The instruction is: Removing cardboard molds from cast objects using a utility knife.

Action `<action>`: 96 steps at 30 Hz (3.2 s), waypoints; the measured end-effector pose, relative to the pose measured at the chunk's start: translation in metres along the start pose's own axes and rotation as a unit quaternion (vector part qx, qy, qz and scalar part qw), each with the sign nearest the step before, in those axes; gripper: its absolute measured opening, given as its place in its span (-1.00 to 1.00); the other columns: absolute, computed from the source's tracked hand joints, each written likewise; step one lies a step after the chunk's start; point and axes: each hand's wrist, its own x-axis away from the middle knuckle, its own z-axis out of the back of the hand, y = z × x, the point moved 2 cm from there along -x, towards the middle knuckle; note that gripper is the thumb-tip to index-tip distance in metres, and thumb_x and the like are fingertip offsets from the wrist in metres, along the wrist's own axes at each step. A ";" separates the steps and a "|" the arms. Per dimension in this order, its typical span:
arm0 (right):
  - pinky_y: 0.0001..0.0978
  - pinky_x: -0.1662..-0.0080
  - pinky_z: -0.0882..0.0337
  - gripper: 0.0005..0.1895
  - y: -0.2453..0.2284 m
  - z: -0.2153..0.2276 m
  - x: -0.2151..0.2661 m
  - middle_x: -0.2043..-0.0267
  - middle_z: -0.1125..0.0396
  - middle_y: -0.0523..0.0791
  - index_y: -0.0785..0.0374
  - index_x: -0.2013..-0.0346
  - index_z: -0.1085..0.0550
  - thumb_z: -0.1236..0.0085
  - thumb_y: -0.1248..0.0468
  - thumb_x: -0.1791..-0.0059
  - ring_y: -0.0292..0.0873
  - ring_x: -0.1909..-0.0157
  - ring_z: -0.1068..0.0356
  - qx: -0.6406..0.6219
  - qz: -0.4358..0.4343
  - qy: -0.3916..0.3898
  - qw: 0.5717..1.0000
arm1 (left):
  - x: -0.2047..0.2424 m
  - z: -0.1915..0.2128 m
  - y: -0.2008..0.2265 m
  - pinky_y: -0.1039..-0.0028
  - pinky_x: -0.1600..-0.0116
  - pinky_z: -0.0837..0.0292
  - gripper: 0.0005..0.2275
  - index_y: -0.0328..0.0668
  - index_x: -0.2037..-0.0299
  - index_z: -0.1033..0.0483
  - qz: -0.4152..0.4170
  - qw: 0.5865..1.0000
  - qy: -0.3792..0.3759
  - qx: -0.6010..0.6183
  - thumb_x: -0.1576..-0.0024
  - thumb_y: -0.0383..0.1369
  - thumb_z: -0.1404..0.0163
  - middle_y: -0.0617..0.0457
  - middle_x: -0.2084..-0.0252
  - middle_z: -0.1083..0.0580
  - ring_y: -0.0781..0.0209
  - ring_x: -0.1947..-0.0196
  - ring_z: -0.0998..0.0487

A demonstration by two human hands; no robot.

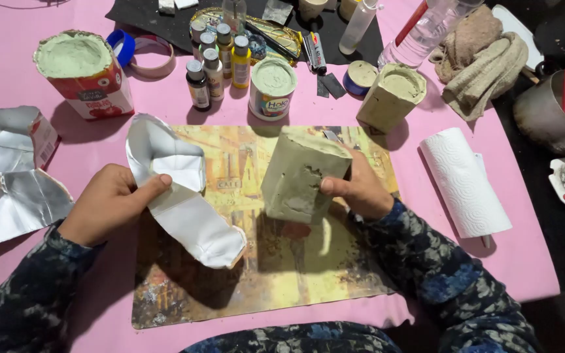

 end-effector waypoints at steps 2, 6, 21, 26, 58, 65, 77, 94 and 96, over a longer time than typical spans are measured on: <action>-0.28 -0.29 -0.34 0.03 -0.007 0.015 -0.006 -0.25 -0.37 -0.02 0.45 -0.34 -0.30 -0.52 -0.05 0.23 -0.16 -0.26 -0.35 0.074 0.029 0.011 0.997 | 0.000 0.002 -0.002 0.55 0.37 -0.44 -0.68 -0.41 0.36 -0.69 0.010 1.000 -0.003 0.003 -0.18 -0.22 -0.07 0.10 0.47 -0.61 0.48 0.48 -0.51; -0.20 -0.43 -0.28 -0.06 -0.027 0.043 -0.027 -0.34 -0.31 0.02 0.43 -0.35 -0.25 -0.52 0.11 0.18 -0.11 -0.38 -0.30 0.122 0.084 0.015 0.989 | 0.001 0.003 0.003 0.50 0.41 -0.43 -0.65 -0.46 0.42 -0.69 0.032 0.999 0.000 -0.027 -0.19 -0.21 -0.07 0.03 0.52 -0.61 0.42 0.53 -0.50; -0.24 -0.45 -0.30 -0.07 0.001 0.089 -0.087 -0.33 -0.24 -0.05 0.33 -0.39 -0.12 -0.48 0.43 0.14 -0.17 -0.40 -0.26 0.257 0.167 0.090 0.948 | -0.002 0.002 -0.010 0.52 0.38 -0.43 -0.66 -0.48 0.36 -0.70 0.032 0.999 -0.021 -0.004 -0.20 -0.24 -0.06 0.08 0.47 -0.61 0.46 0.48 -0.48; -0.26 -0.50 -0.19 -0.08 0.009 0.099 -0.096 -0.36 -0.22 -0.05 0.33 -0.42 -0.11 -0.44 0.46 0.13 -0.17 -0.44 -0.21 0.244 0.177 0.072 0.951 | 0.000 0.001 -0.004 0.52 0.40 -0.43 -0.65 -0.48 0.39 -0.70 0.025 0.999 -0.025 -0.006 -0.20 -0.24 -0.05 0.09 0.50 -0.61 0.47 0.50 -0.48; -0.17 -0.22 -0.39 -0.37 -0.032 0.033 0.008 -0.23 -0.38 0.23 0.34 -0.32 -0.27 -0.16 0.13 -0.03 0.14 -0.26 -0.41 0.574 0.024 0.037 0.818 | 0.012 -0.011 0.026 0.56 0.41 -0.36 -0.67 -0.41 0.32 -0.69 -0.027 0.992 -0.063 0.102 -0.23 -0.22 -0.02 0.18 0.48 -0.56 0.51 0.48 -0.44; -0.25 -0.21 -0.44 -0.34 0.020 -0.030 0.030 -0.22 -0.33 0.02 0.33 -0.46 -0.07 -0.06 0.20 -0.13 -0.09 -0.21 -0.40 -0.077 -0.112 -0.132 0.982 | -0.006 -0.059 0.005 0.51 0.41 -0.29 -0.63 -0.42 0.33 -0.65 -0.045 0.971 -0.218 0.091 -0.32 -0.21 0.02 0.10 0.49 -0.50 0.43 0.49 -0.40; -0.29 -0.07 -0.56 -0.33 -0.003 -0.044 0.028 -0.13 -0.33 -0.07 0.19 -0.44 -0.11 -0.10 0.30 -0.07 -0.17 -0.09 -0.45 0.017 -0.149 -0.098 0.984 | 0.016 0.046 -0.034 0.47 0.53 -0.17 -0.63 -0.28 0.44 -0.65 -0.040 0.995 -0.068 -0.065 -0.21 -0.11 -0.03 0.17 0.61 -0.43 0.43 0.61 -0.30; -0.45 0.26 -0.53 -0.71 -0.037 0.010 0.030 0.35 -0.58 -0.12 0.26 0.04 -0.57 -0.24 0.26 0.03 -0.31 0.35 -0.55 0.396 -0.093 -0.004 0.914 | 0.044 0.228 -0.191 -0.05 0.15 -0.52 -0.51 -0.66 0.00 -0.46 0.113 0.979 0.163 0.039 -0.44 -0.11 0.07 -0.45 0.30 -0.57 -0.32 0.28 -0.61; -0.45 0.27 -0.53 -0.71 -0.034 0.010 0.030 0.34 -0.58 -0.12 0.27 0.04 -0.57 -0.24 0.25 0.04 -0.31 0.34 -0.56 0.382 -0.099 -0.004 0.919 | 0.039 0.226 -0.191 -0.03 0.15 -0.52 -0.52 -0.65 -0.03 -0.44 0.115 0.978 0.173 0.019 -0.43 -0.11 0.06 -0.45 0.28 -0.55 -0.29 0.27 -0.60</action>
